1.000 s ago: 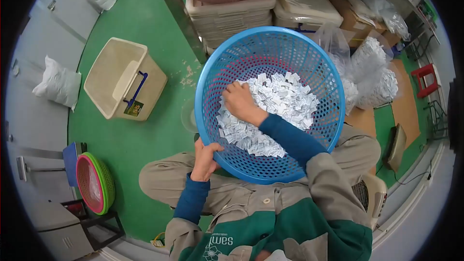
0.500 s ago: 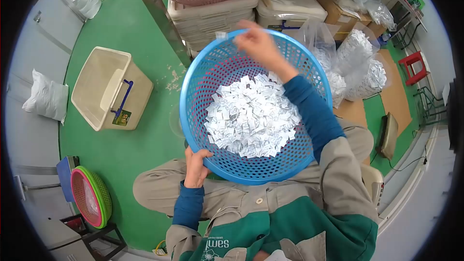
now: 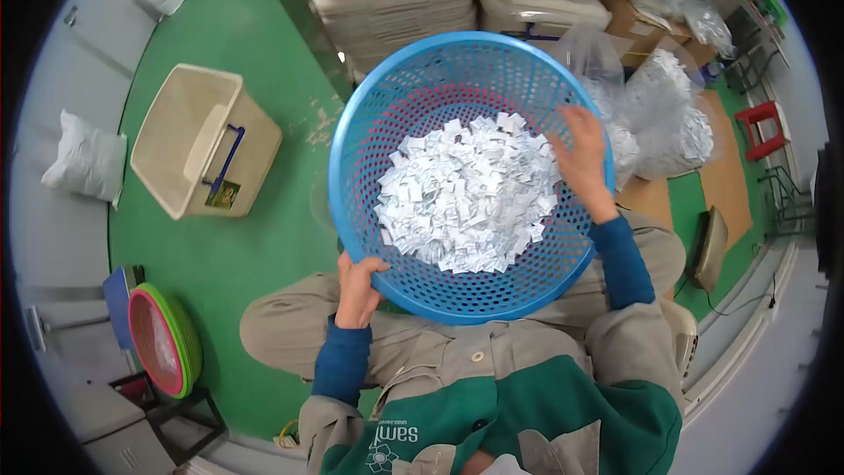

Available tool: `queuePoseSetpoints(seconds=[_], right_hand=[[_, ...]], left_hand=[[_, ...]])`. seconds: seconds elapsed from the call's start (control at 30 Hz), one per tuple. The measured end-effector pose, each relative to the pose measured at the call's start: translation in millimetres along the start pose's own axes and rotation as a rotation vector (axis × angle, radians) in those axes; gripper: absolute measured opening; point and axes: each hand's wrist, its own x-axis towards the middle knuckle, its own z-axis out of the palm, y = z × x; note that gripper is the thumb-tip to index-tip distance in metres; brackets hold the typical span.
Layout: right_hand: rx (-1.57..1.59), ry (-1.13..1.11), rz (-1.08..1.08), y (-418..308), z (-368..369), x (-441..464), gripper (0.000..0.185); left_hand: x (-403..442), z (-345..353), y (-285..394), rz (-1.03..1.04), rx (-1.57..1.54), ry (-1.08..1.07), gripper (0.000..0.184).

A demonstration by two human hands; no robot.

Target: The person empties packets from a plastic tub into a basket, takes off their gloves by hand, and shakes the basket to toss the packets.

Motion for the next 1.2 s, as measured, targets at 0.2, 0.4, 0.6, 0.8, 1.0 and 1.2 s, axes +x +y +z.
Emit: queuePoseSetpoints(seconds=[0.2,0.4,0.6,0.8,1.0,1.2], right_hand=[[0.329,-0.163,0.643,83,-28,-26,0.037],[0.896,-0.029,0.895,85,-50,-30,0.026],[0.970,0.326,0.847,31,-80,-33,0.029],[0.726,0.028,1.051,65,40,-68,0.029],[0.997,0.031,1.139,58,-3,-78,0.028],[1.190,0.386,0.953,-21,-76,-50,0.028]], left_hand=[[10,-3,3,-0.012,0.032,-0.018,0.042],[15,10,44,0.144,0.129,-0.120,0.045],[-28,47,109,0.509,0.090,-0.146,0.042],[137,-33,33,-0.001,0.210,-0.187,0.045],[81,-12,61,0.011,0.354,-0.124,0.044],[9,37,117,0.432,0.060,-0.186,0.047]])
